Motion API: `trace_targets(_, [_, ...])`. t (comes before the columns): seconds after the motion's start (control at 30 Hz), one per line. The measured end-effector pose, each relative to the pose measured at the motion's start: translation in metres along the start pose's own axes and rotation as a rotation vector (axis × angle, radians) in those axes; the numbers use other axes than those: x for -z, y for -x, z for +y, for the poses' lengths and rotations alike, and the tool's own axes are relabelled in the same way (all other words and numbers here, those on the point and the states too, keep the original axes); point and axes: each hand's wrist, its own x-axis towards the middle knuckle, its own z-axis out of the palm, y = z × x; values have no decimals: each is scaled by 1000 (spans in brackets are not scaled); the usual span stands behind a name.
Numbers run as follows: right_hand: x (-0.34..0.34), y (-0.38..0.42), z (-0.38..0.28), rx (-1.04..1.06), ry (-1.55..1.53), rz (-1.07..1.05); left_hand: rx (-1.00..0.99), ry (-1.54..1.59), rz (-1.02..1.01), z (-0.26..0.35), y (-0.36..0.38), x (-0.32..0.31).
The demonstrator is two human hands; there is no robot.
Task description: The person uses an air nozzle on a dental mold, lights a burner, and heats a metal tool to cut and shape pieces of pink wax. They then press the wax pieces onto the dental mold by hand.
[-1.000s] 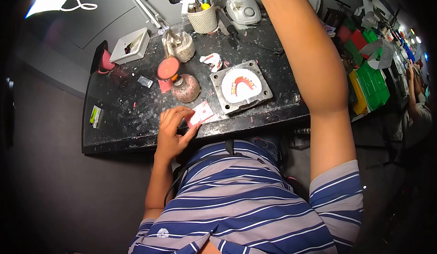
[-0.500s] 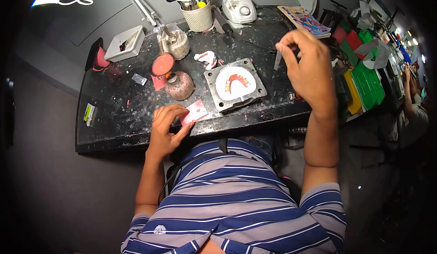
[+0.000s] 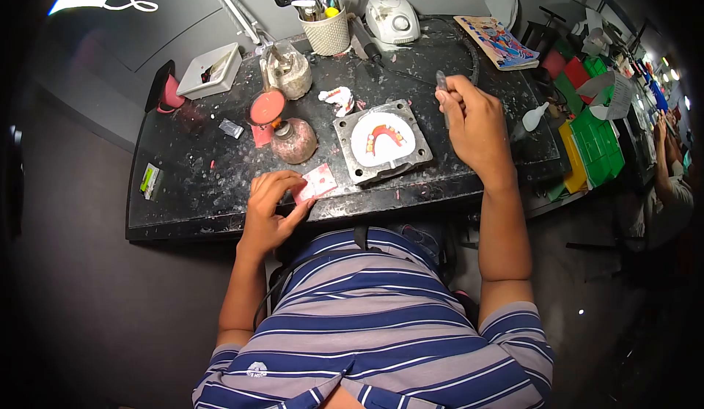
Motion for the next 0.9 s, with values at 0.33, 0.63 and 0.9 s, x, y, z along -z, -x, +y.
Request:
trace_targets(0.33, [-16, -9, 11, -84, 380, -286, 1, -3, -3, 0, 1, 0])
trace_targets(0.63, [-19, -12, 11, -169, 390, -317, 14, -25, -26, 0, 1, 0])
trace_targets(0.9, [-17, -10, 11, -158, 336, -299, 16, -32, -29, 1, 1, 0])
